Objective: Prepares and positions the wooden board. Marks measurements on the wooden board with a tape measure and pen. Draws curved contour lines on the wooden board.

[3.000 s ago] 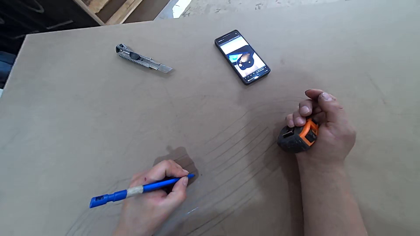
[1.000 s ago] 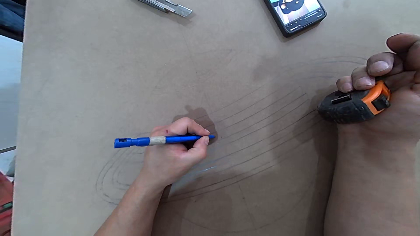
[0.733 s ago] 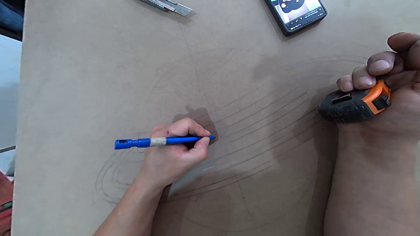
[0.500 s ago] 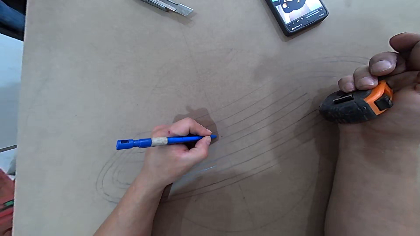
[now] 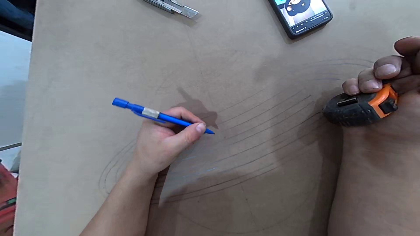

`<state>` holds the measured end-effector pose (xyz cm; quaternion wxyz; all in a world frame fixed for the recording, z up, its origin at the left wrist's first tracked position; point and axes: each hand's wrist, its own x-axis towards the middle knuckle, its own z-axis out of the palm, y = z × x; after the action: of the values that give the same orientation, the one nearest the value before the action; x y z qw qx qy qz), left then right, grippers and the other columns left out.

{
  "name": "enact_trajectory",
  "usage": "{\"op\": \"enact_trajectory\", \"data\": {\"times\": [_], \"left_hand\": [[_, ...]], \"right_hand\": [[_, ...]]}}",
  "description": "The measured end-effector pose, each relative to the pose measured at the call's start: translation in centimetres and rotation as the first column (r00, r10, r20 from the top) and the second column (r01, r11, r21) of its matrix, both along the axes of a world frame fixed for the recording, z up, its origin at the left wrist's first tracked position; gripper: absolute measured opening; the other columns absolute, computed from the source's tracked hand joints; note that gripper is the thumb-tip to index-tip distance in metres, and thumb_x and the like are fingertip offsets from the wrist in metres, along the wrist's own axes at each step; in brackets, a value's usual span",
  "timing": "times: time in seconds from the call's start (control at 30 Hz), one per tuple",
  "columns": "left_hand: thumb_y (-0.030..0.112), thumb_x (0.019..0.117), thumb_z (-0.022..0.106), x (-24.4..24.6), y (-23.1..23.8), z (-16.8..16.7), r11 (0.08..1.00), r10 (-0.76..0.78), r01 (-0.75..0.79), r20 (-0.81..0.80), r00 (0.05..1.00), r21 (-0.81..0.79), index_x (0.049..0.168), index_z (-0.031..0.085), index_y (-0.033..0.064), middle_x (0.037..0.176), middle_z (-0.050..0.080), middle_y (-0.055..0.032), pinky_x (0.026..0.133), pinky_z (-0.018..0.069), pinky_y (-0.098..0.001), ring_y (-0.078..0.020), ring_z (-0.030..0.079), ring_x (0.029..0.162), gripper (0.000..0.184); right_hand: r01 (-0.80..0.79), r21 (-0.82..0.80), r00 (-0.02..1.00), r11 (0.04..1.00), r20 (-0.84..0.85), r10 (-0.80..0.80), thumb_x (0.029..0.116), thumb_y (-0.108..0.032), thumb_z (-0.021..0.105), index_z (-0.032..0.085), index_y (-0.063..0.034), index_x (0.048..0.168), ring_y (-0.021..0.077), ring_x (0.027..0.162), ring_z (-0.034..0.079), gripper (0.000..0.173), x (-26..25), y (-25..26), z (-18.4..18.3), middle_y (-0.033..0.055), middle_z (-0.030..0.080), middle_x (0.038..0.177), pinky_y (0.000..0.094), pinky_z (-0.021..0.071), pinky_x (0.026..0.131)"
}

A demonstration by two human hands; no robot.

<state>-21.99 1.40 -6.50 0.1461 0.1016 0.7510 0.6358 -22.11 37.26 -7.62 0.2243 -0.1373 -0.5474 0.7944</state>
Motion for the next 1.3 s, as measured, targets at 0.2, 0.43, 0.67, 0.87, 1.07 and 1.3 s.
{"op": "enact_trajectory", "data": {"times": [0.2, 0.43, 0.67, 0.87, 1.07, 1.3], "left_hand": [[0.014, 0.0896, 0.070, -2.1, 0.3, -0.3, 0.975, -0.211, 0.201, -0.119, 0.970, -0.092, 0.098, 0.071, 0.0100, 0.078, 0.069, 0.0007, 0.048, 0.0508, -0.0199, -0.0075, 0.061, 0.059, 0.009], [0.011, 0.0851, 0.071, -1.9, 0.0, -0.7, 0.976, -0.214, 0.204, -0.159, 0.964, -0.074, 0.090, 0.070, 0.0116, 0.081, 0.070, 0.0012, 0.048, 0.0500, -0.0186, -0.0061, 0.062, 0.061, 0.004], [0.029, 0.0868, 0.075, -1.9, -0.5, -2.6, 0.980, -0.195, 0.181, -0.225, 0.954, -0.084, 0.095, 0.072, 0.0224, 0.085, 0.071, 0.0073, 0.056, 0.0537, -0.0172, -0.0019, 0.065, 0.067, 0.011], [0.016, 0.0858, 0.073, -2.1, -0.2, -2.1, 0.969, -0.240, 0.217, -0.253, 0.937, -0.117, 0.093, 0.070, 0.0154, 0.086, 0.072, 0.0049, 0.061, 0.0548, -0.0174, -0.0014, 0.067, 0.073, 0.008], [0.017, 0.0868, 0.074, -2.0, -0.3, -2.1, 0.971, -0.235, 0.216, -0.237, 0.943, -0.107, 0.093, 0.071, 0.0162, 0.086, 0.072, 0.0044, 0.061, 0.0554, -0.0180, -0.0025, 0.067, 0.073, 0.008], [0.018, 0.0855, 0.074, -1.8, -0.3, -2.2, 0.974, -0.221, 0.200, -0.237, 0.946, -0.110, 0.093, 0.071, 0.0172, 0.086, 0.072, 0.0057, 0.060, 0.0538, -0.0158, -0.0008, 0.066, 0.073, 0.008]], "right_hand": [[-0.016, 0.016, 1.000, 1.000, 0.011, 0.016, 0.1137, -0.027, 0.022, 0.061, -0.0133, 0.114, 0.0075, 0.056, 0.059, 0.042, 0.0, 0.0, 0.0, -0.0063, 0.060, 0.073, 0.0236, 0.0566, 0.056], [-0.021, 0.015, 1.000, 1.000, 0.002, 0.021, 0.1138, -0.026, 0.020, 0.062, -0.0143, 0.114, 0.0065, 0.055, 0.059, 0.043, 0.0, 0.0, 0.0, -0.0071, 0.061, 0.072, 0.0230, 0.0563, 0.055], [0.073, -0.025, 0.996, 0.997, 0.050, -0.072, 0.1121, -0.031, 0.034, 0.066, -0.0104, 0.118, 0.0084, 0.054, 0.057, 0.038, 0.4, -1.0, 0.9, -0.0020, 0.059, 0.074, 0.0253, 0.0560, 0.052], [0.091, -0.069, 0.995, 0.993, 0.056, -0.087, 0.1119, -0.030, 0.036, 0.067, -0.0078, 0.116, 0.0101, 0.052, 0.058, 0.038, 0.4, -1.1, 1.0, 0.0017, 0.059, 0.072, 0.0256, 0.0560, 0.051], [0.093, -0.096, 0.995, 0.991, 0.041, -0.090, 0.1121, -0.029, 0.037, 0.067, -0.0068, 0.115, 0.0104, 0.052, 0.058, 0.038, 0.4, -1.2, 1.0, 0.0027, 0.059, 0.073, 0.0254, 0.0562, 0.051], [0.093, -0.076, 0.994, 0.993, 0.058, -0.088, 0.1118, -0.028, 0.037, 0.067, -0.0074, 0.115, 0.0101, 0.052, 0.058, 0.037, 0.5, -1.2, 0.9, 0.0019, 0.059, 0.072, 0.0252, 0.0561, 0.051]]}}
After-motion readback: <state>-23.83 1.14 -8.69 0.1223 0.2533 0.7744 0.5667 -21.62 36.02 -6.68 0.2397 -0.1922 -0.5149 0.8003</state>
